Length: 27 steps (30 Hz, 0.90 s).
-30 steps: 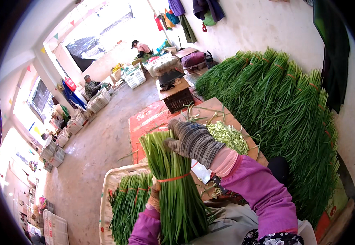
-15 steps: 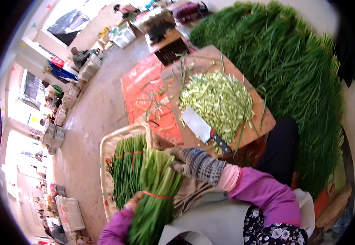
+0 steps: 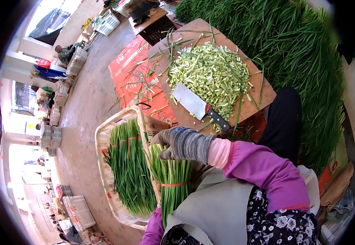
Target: The person chops a bundle of chives using a large knife on a wooden board, then places the chopped pieces into a large white plastic basket.
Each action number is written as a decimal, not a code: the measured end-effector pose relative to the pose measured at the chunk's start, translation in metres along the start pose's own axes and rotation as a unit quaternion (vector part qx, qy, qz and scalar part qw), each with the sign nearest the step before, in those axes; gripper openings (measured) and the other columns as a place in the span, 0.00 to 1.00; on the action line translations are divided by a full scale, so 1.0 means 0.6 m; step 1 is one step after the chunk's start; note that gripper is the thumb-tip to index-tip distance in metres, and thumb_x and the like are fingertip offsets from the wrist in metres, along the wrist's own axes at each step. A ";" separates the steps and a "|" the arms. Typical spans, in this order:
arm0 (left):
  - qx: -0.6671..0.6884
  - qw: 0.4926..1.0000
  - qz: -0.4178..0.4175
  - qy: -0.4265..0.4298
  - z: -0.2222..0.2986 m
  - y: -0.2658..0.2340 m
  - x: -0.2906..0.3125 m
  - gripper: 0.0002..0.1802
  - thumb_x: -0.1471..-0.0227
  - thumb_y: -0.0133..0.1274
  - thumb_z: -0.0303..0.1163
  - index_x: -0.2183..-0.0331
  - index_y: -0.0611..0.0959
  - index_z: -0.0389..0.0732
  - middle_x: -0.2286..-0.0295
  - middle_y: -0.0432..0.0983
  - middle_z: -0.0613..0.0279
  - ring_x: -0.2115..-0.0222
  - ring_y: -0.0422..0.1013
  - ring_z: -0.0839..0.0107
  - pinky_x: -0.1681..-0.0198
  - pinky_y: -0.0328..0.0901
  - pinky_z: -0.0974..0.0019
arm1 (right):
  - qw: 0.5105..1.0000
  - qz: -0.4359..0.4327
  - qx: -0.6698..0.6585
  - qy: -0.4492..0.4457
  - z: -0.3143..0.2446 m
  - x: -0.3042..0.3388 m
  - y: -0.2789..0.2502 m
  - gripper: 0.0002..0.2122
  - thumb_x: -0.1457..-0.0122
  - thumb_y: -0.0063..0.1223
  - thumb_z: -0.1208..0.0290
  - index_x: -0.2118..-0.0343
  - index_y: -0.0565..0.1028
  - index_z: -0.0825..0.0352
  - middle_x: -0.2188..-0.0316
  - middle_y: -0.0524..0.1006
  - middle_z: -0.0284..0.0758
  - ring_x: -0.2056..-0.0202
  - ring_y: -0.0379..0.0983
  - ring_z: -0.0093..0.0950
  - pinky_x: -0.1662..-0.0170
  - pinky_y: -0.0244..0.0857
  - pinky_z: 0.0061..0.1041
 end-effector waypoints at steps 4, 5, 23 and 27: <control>-0.002 1.000 0.000 -0.004 -0.001 0.003 0.004 0.32 0.65 0.55 0.29 0.52 0.71 0.31 0.61 0.75 0.56 0.65 0.73 0.67 0.62 0.69 0.67 | 0.995 0.056 0.052 -0.062 0.040 -0.021 0.023 0.18 0.52 0.59 0.60 0.64 0.70 0.67 0.76 0.74 0.37 0.73 0.73 0.29 0.69 0.66 0.28; -0.003 1.000 0.003 -0.001 -0.001 0.001 0.004 0.32 0.65 0.55 0.29 0.52 0.71 0.31 0.61 0.75 0.56 0.65 0.73 0.67 0.62 0.69 0.66 | 0.999 0.033 0.023 0.000 0.035 -0.031 0.024 0.13 0.52 0.57 0.64 0.67 0.70 0.67 0.76 0.74 0.36 0.73 0.73 0.26 0.68 0.67 0.25; 0.019 1.000 0.015 -0.014 -0.022 -0.010 0.009 0.32 0.64 0.55 0.29 0.52 0.71 0.31 0.61 0.75 0.55 0.65 0.73 0.66 0.62 0.70 0.66 | 0.986 0.113 0.067 0.099 0.094 0.011 -0.003 0.06 0.51 0.52 0.72 0.70 0.73 0.66 0.77 0.74 0.35 0.70 0.74 0.31 0.66 0.68 0.29; 0.028 0.999 0.014 -0.016 -0.029 -0.013 0.008 0.32 0.64 0.55 0.29 0.52 0.71 0.32 0.61 0.75 0.55 0.65 0.73 0.66 0.62 0.70 0.65 | 0.969 0.052 0.227 0.077 0.078 0.018 -0.007 0.09 0.49 0.50 0.68 0.66 0.75 0.65 0.71 0.76 0.42 0.66 0.74 0.39 0.62 0.67 0.36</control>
Point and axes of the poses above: each hand's wrist, its own x-axis away from the middle knuckle, its own y-axis out of the palm, z = x × y, the point moved 1 cm from there along -x, towards the middle knuckle
